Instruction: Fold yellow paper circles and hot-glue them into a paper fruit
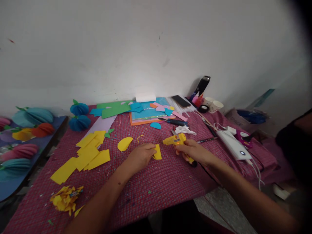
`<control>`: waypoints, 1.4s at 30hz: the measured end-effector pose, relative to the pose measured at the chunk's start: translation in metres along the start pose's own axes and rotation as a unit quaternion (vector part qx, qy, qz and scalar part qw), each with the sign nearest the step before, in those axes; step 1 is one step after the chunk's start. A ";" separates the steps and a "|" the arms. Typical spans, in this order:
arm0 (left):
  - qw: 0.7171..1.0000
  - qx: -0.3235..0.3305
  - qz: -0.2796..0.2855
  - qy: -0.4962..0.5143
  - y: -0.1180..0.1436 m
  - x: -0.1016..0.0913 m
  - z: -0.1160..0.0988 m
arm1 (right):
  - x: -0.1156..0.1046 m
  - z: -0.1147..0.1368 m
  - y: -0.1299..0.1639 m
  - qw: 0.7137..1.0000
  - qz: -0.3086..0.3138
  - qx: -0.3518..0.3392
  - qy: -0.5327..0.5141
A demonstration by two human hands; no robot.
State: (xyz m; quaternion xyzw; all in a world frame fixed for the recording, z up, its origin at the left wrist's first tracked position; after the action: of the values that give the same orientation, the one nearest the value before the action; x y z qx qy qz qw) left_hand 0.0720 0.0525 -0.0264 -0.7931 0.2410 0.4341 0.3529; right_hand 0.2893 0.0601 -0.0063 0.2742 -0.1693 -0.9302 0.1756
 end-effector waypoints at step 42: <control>1.000 -0.013 0.009 0.022 -0.001 0.002 0.002 | 0.007 -0.007 -0.002 0.999 0.004 -0.010 0.037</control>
State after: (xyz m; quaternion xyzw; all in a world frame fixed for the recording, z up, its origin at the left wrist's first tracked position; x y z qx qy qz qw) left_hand 0.0729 0.0549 -0.0288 -0.8050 0.2499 0.4225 0.3334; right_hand 0.2874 0.0570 -0.0155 0.3065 -0.1544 -0.9203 0.1879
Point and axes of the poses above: each hand's wrist, its own y-axis away from the middle knuckle, its own x-axis out of the palm, z = x × y, the point moved 6 cm from there along -y, towards the middle knuckle, and after that the axes turned 6 degrees about y, right-handed, at the moved point
